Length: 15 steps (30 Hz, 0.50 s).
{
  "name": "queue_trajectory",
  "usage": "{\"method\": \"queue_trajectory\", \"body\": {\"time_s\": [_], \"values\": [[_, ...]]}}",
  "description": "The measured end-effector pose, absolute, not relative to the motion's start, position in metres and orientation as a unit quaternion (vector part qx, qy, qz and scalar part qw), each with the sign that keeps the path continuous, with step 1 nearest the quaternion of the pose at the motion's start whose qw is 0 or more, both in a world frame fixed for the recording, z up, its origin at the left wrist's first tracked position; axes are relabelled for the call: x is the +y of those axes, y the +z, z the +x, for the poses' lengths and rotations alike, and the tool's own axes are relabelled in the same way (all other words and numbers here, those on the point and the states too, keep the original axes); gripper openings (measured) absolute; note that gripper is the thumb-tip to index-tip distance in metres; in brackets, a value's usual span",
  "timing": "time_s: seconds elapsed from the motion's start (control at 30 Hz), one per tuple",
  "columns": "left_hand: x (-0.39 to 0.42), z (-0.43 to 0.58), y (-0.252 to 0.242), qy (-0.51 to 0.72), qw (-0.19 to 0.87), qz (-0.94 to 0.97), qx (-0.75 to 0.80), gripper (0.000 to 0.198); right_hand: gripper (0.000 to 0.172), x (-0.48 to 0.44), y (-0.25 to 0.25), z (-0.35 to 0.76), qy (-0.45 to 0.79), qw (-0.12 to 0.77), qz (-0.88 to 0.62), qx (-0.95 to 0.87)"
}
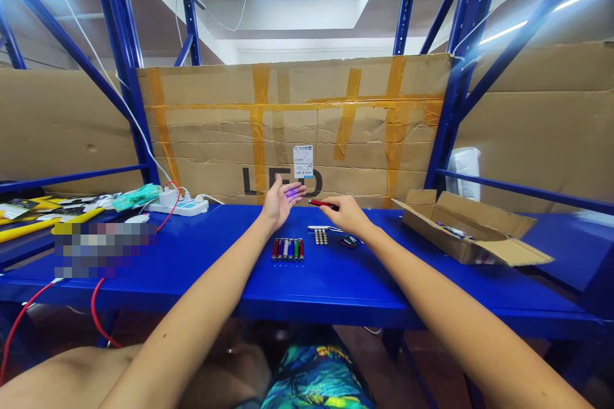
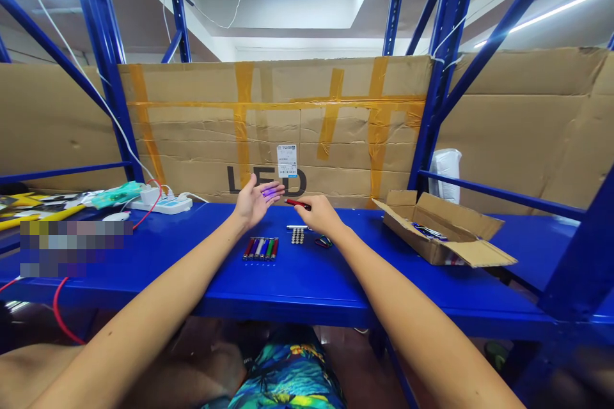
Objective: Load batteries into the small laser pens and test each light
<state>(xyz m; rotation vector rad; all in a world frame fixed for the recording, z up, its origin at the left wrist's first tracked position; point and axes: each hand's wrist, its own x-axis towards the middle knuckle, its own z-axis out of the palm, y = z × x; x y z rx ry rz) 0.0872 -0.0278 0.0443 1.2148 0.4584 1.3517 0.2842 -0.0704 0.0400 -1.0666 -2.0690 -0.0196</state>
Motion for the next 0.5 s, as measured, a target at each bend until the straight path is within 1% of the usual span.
{"method": "queue_trajectory", "body": {"time_s": [0.23,0.5], "values": [[-0.0263,0.0870,0.0434,0.585,0.605,0.504,0.195,0.070,0.030,-0.0691,0.0391,0.2841,-0.005,0.396,-0.425,-0.814],[-0.0272,0.0852,0.0444,0.583,0.596,0.510,0.210,0.068,0.030,-0.0698,0.0392,0.2838,-0.011,0.416,-0.406,-0.814]]}}
